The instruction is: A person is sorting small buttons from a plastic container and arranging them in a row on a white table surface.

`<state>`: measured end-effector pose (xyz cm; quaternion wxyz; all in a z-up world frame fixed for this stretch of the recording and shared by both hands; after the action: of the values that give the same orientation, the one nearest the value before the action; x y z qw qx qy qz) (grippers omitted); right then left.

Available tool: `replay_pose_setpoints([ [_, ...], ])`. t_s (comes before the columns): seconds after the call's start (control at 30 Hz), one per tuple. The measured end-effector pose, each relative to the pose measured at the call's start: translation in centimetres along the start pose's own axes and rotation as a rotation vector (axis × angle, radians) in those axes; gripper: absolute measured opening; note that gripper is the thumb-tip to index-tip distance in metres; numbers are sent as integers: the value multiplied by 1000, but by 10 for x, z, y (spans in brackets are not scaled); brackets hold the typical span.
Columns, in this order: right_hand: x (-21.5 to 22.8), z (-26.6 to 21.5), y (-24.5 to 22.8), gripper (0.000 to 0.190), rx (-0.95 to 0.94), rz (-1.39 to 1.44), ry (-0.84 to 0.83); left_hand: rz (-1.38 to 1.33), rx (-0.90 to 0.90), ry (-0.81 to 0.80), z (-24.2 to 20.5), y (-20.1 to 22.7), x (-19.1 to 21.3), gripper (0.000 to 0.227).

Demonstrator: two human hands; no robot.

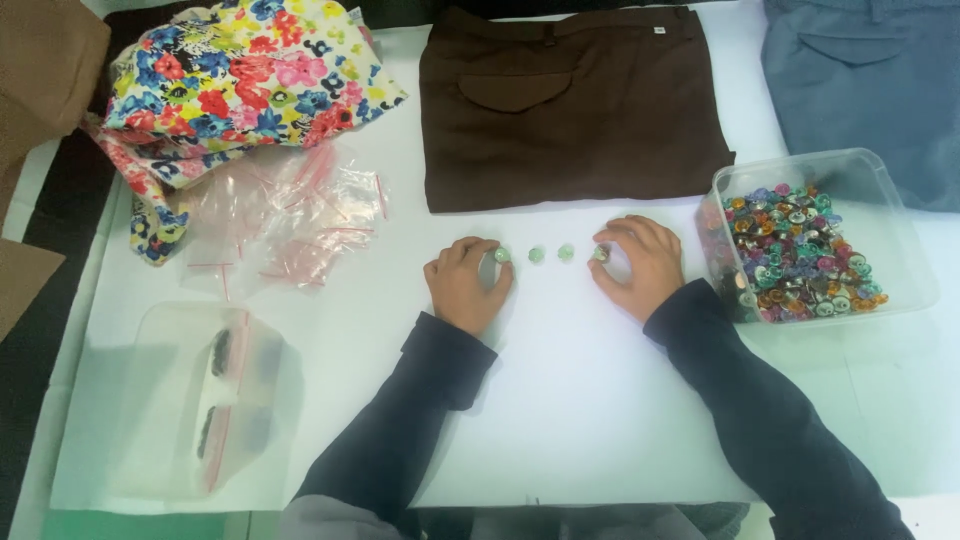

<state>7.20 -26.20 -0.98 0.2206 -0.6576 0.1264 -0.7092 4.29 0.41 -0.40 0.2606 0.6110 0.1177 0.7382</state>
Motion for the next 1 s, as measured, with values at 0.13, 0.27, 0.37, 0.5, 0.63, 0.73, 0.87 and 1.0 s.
replay_pose_setpoints([
  [0.13, -1, -1, 0, 40, 34, 41, 36, 11, -21, 6, -3, 2, 0, 36],
  [0.27, 5, -10, 2, 46, 57, 61, 79, 82, -117, 90, -11, 12, -2, 42],
  [0.37, 11, -25, 1, 47, 48, 106, 92, 133, -285, 164, -24, 25, -21, 37],
  [0.5, 27, -51, -9, 41, 70, 171, 144, 98, -533, 19, -41, 59, -51, 14],
  [0.63, 27, -76, -5, 34, 106, 230, 214, 73, -598, -42, -44, 81, -54, 15],
  [0.73, 42, -100, 9, 20, 370, 163, 679, 103, -656, -61, -46, 97, -60, 17],
  [0.87, 84, -118, 43, 6, 369, 21, 1158, -1, -826, 88, -41, 138, -81, 26],
  [1.0, 167, -100, 21, 8, 203, -25, 1242, -328, -980, 349, -16, 214, -70, 25],
])
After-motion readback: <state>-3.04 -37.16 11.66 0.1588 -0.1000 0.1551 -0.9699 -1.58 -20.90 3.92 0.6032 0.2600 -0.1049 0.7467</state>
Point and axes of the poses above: each hand's wrist, its own z-axis towards the middle knuckle, its own x-axis out of the back of the hand, y = z × x, the point moved 4 cm from there along z, towards the middle knuckle, and after that the axes turned 13 degrees about -x, right-handed, at the moved point
